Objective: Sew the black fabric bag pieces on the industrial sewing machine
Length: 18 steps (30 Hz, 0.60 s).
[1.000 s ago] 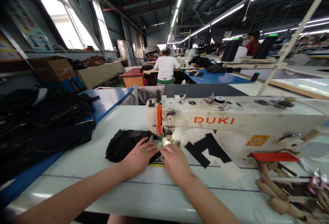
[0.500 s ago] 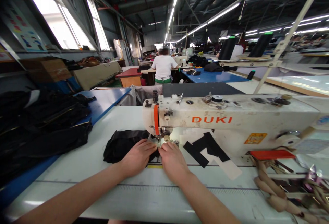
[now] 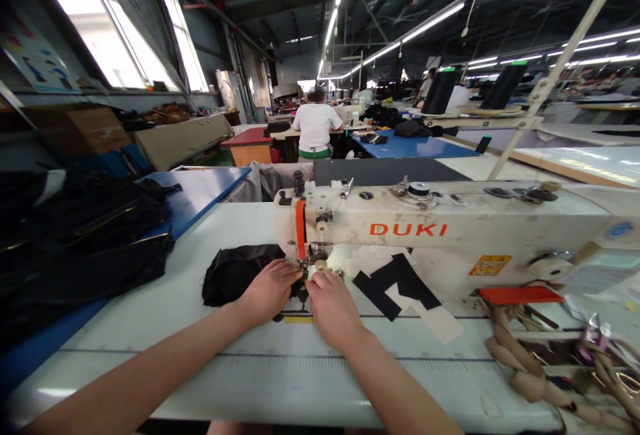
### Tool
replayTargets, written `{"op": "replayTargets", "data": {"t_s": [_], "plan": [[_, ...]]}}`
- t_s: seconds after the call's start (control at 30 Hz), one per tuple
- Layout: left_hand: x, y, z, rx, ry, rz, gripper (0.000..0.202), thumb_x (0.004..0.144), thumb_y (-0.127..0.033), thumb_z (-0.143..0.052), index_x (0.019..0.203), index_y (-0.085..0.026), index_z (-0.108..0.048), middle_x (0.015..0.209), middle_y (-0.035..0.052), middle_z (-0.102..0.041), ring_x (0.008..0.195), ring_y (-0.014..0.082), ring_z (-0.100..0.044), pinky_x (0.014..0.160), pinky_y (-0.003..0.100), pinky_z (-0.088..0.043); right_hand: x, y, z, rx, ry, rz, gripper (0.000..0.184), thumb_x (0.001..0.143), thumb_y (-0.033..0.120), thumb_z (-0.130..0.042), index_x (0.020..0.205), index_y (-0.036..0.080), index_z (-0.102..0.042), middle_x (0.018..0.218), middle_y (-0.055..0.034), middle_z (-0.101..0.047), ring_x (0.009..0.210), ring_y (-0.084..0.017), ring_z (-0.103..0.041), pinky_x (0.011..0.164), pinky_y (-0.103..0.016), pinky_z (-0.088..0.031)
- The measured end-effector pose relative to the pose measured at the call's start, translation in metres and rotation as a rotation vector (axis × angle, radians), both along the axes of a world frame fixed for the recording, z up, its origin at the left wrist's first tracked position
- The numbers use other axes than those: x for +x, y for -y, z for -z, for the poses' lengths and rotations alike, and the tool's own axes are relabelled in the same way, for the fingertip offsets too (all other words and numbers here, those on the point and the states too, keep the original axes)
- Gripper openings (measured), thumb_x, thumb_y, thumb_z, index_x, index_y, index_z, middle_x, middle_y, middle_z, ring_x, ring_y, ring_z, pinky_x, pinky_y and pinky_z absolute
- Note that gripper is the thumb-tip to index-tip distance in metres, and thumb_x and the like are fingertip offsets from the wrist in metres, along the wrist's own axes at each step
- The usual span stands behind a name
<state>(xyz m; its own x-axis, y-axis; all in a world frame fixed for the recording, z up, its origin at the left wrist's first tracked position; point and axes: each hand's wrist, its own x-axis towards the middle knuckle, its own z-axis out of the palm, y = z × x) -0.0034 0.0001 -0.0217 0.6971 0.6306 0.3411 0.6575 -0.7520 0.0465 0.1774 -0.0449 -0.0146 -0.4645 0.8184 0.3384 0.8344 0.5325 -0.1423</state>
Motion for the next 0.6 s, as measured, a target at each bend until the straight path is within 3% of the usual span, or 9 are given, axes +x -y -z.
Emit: {"op": "replayTargets", "data": {"t_s": [0.3,0.47,0.6], "plan": [[-0.005,0.005,-0.001,-0.02,-0.001,-0.046,0.033,0.083,-0.009,-0.047,0.113,-0.016,-0.06,0.115,0.0068,-0.064,0.109,0.0185,-0.055,0.101,0.036,-0.038,0.002,0.001,0.001,0.015,-0.028,-0.03,0.024,0.081,0.004,-0.048,0.095,0.017,-0.062,0.087,-0.0054,-0.056,0.088,-0.021,-0.048,0.084,-0.034,-0.039],[-0.028,0.044,-0.006,-0.107,0.048,-0.036,0.037,0.084,-0.008,-0.044,0.116,-0.019,-0.058,0.121,0.0033,-0.061,0.115,0.0151,-0.052,0.106,0.034,-0.034,0.005,0.004,0.004,0.023,-0.123,-0.081,0.028,0.084,0.004,-0.044,0.093,0.018,-0.066,0.085,-0.0055,-0.059,0.087,-0.021,-0.05,0.083,-0.035,-0.041],[-0.05,0.086,-0.026,-0.064,0.13,-0.031,0.039,0.089,-0.013,-0.038,0.126,-0.02,-0.05,0.137,0.0053,-0.048,0.128,0.0165,-0.041,0.111,0.037,-0.029,0.005,0.005,0.007,0.049,-0.155,-0.113,0.029,0.084,0.005,-0.043,0.091,0.018,-0.067,0.084,-0.0061,-0.06,0.086,-0.022,-0.052,0.081,-0.037,-0.044]]}}
